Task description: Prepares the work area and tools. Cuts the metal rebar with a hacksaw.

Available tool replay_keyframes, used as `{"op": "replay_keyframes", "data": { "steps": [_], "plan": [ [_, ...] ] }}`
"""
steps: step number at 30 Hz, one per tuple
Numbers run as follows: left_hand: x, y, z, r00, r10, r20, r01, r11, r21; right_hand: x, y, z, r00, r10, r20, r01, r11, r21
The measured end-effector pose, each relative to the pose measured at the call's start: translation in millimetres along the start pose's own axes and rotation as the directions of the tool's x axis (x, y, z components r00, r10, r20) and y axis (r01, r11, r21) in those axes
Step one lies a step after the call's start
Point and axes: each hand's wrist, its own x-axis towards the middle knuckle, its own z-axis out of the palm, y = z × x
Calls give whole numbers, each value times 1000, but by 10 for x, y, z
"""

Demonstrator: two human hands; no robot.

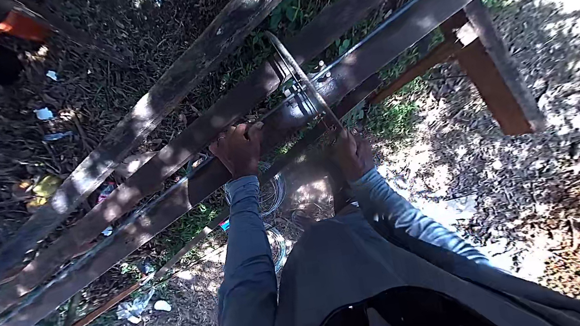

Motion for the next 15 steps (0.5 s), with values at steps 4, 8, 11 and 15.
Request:
{"op": "replay_keyframes", "data": {
  "steps": [4, 8, 11, 15],
  "plan": [
    [-18, -9, 39, 1000, -2, -12, 3, 1000, 22, -714, 204, -381, 1000, 15, -7, -15, 1000, 7],
    [-5, -10, 20, 1000, -4, -2, 4, 1000, 20, -127, -258, -203, 998, 62, -2, -62, 992, -114],
    [-35, 2, 3, 1000, -19, 23, 19, 1000, 20, 602, -365, 183, 999, 43, -19, -45, 995, -91],
    [-46, -13, 9, 1000, 6, -17, -5, 1000, 14, 715, -384, 279, 999, 14, -46, -15, 1000, -15]
  ]
}}
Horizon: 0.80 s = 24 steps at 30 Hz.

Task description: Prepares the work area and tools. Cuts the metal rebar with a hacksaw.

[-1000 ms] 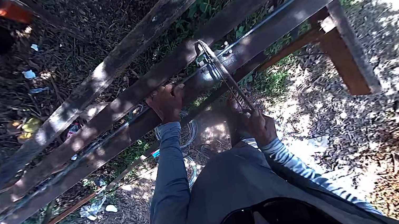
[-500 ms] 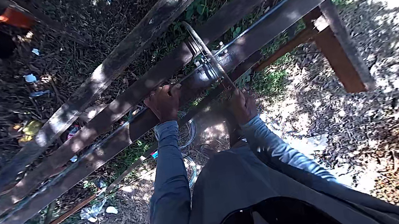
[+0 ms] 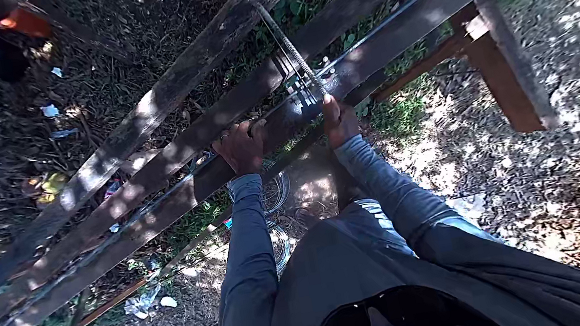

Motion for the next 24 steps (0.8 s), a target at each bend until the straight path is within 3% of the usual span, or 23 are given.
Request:
{"op": "replay_keyframes", "data": {
  "steps": [4, 8, 11, 13, 16, 19, 21, 24],
  "plan": [
    [12, 8, -5, 1000, -4, -5, 4, 1000, 3, -189, 63, -137, 1000, -12, 22, 13, 999, -42],
    [38, 11, -2, 1000, -4, 27, 4, 1000, 13, -1070, 638, -498, 998, 17, 55, -18, 1000, 23],
    [33, 3, 5, 999, -11, 39, 11, 1000, 3, -1483, 672, -736, 1000, 3, 24, -4, 999, 50],
    [59, -6, 18, 1000, -4, 26, 4, 1000, 5, -1315, 451, -721, 1000, 15, 23, -14, 1000, -6],
    [63, -3, 9, 999, -12, 45, 13, 1000, -13, -583, 153, -348, 997, 59, 39, -56, 995, -80],
    [39, -24, 37, 1000, -12, 14, 12, 1000, -16, -8, -14, -27, 1000, -8, 4, 8, 999, -44],
    [33, -4, 50, 1000, -3, -16, 2, 1000, -16, -35, 14, -36, 998, -55, -10, 55, 998, -13],
    [36, 12, -4, 1000, -3, 15, 3, 1000, -18, -526, 272, -221, 998, -52, 41, 51, 998, 24]
  ]
}}
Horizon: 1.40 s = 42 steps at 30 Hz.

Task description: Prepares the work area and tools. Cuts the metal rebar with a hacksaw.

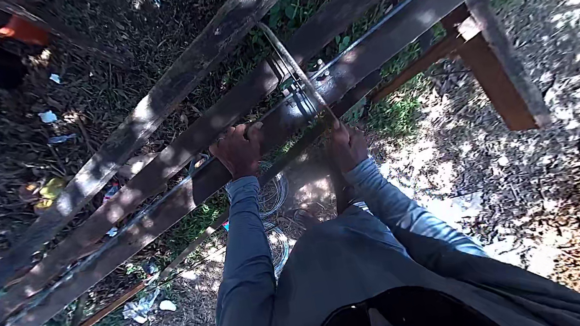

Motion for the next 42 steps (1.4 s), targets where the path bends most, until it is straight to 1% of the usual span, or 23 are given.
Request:
{"op": "replay_keyframes", "data": {
  "steps": [3, 5, 6, 8, 10, 11, 13, 14, 17, 19, 21, 23, 25, 27, 28, 30, 32, 34, 35, 37, 39, 40, 42],
  "plan": [
    [1, -8, 0, 1000, -2, 7, 2, 1000, -9, -603, 272, -301, 1000, 25, 13, -25, 1000, -9],
    [-4, 2, 9, 1000, -4, 13, 5, 1000, -18, -813, 206, -465, 999, 40, -11, -41, 999, -31],
    [9, 8, 9, 1000, -6, 10, 6, 1000, -18, -771, 104, -485, 999, 48, -19, -49, 997, -57],
    [14, -9, 8, 1000, 3, 0, -3, 1000, -14, -443, -113, -339, 996, 91, -17, -93, 989, -114],
    [-1, -14, -1, 1000, 3, 6, -3, 1000, -14, 109, -252, -57, 993, 119, -9, -119, 982, -144],
    [-8, -14, -8, 1000, 1, 4, -1, 1000, -14, 369, -309, 65, 992, 129, 3, -128, 984, -122],
    [18, -20, -13, 1000, 5, -22, -5, 1000, -2, 650, -403, 190, 996, 86, -11, -87, 994, -67],
    [13, -15, -11, 1000, 9, -29, -9, 1000, 0, 653, -388, 195, 998, 59, -20, -60, 997, -49],
    [9, -28, -4, 999, 22, -45, -22, 1000, 2, 242, -194, 55, 999, 37, -8, -37, 998, -56],
    [0, -37, 1, 998, 24, -55, -24, 1000, -9, -255, 78, -117, 998, 62, 24, -61, 997, -36],
    [-10, -31, 6, 999, 17, -39, -17, 1000, -10, -711, 312, -299, 998, 68, -3, -68, 998, 0],
    [-8, -24, 17, 1000, 2, -11, -2, 1000, 6, -900, 264, -446, 998, 59, -17, -59, 998, -2],
    [14, -20, 23, 1000, 1, -12, -1, 1000, 15, -686, 12, -430, 998, 66, -2, -66, 995, -73],
    [16, -19, 20, 1000, 0, -4, 0, 1000, 15, -170, -241, -225, 990, 134, 40, -128, 983, -129],
    [7, -10, 12, 1000, -4, 10, 4, 1000, 14, 125, -308, -74, 990, 140, 30, -135, 983, -128],
    [-5, 5, -9, 1000, -9, 22, 9, 1000, 8, 564, -380, 143, 994, 106, 10, -105, 991, -86],
    [18, 6, -2, 1000, 0, -2, 0, 1000, 2, 668, -364, 187, 999, 28, -19, -30, 997, -67],
    [-5, -4, 4, 1000, 8, -9, -8, 1000, 6, 386, -222, 113, 1000, -7, -22, 6, 998, -55],
    [19, -6, -2, 1000, 12, -13, -12, 1000, 9, 177, -122, 54, 1000, 5, -22, -6, 998, -56],
    [6, -4, 2, 1000, 3, 4, -3, 1000, 2, -340, 160, -126, 998, 68, -3, -68, 998, 11],
    [-13, -8, 0, 1000, -4, 16, 4, 1000, -1, -748, 318, -314, 997, 77, -4, -77, 995, 65],
    [-12, -4, -5, 1000, -3, 19, 3, 1000, -3, -841, 282, -396, 997, 71, -13, -70, 996, 59],
    [16, 8, -21, 999, -9, 36, 10, 1000, -4, -712, 82, -437, 998, 64, -15, -64, 998, -15]
  ]
}}
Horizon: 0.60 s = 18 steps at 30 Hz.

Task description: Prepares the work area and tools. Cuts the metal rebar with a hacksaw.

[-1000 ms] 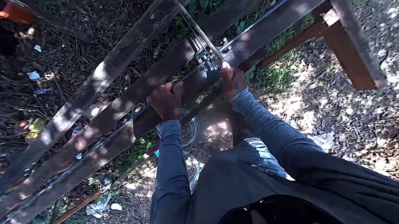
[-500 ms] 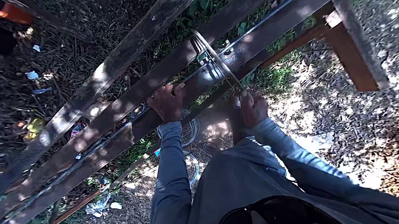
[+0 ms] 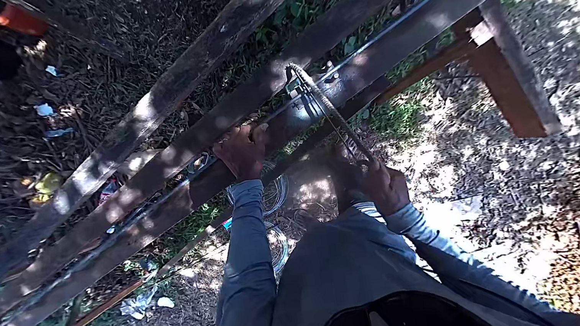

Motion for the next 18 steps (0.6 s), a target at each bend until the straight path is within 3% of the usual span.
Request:
{"op": "replay_keyframes", "data": {
  "steps": [3, 5, 7, 10, 15, 18],
  "plan": [
    [1, -3, -3, 999, -10, 37, 9, 1000, 15, 715, -315, 345, 999, 31, 31, -28, 994, -105],
    [-15, 2, 7, 999, -17, 41, 17, 1000, 7, 1215, -461, 593, 1000, 16, 20, -15, 998, -65],
    [-5, -9, 5, 1000, -13, 5, 13, 1000, 11, 1401, -520, 698, 999, -37, -14, 37, 999, -8],
    [-22, -3, 14, 1000, 8, -27, -8, 1000, 2, 1068, -378, 564, 997, -80, -13, 79, 996, -28],
    [-16, -22, 20, 1000, 3, 4, -3, 1000, -17, -20, 291, 127, 1000, -17, 21, 17, 1000, 20],
    [14, -5, 22, 1000, 2, 9, -2, 1000, -9, -109, 114, -26, 1000, 1, 9, -1, 1000, 0]
  ]
}}
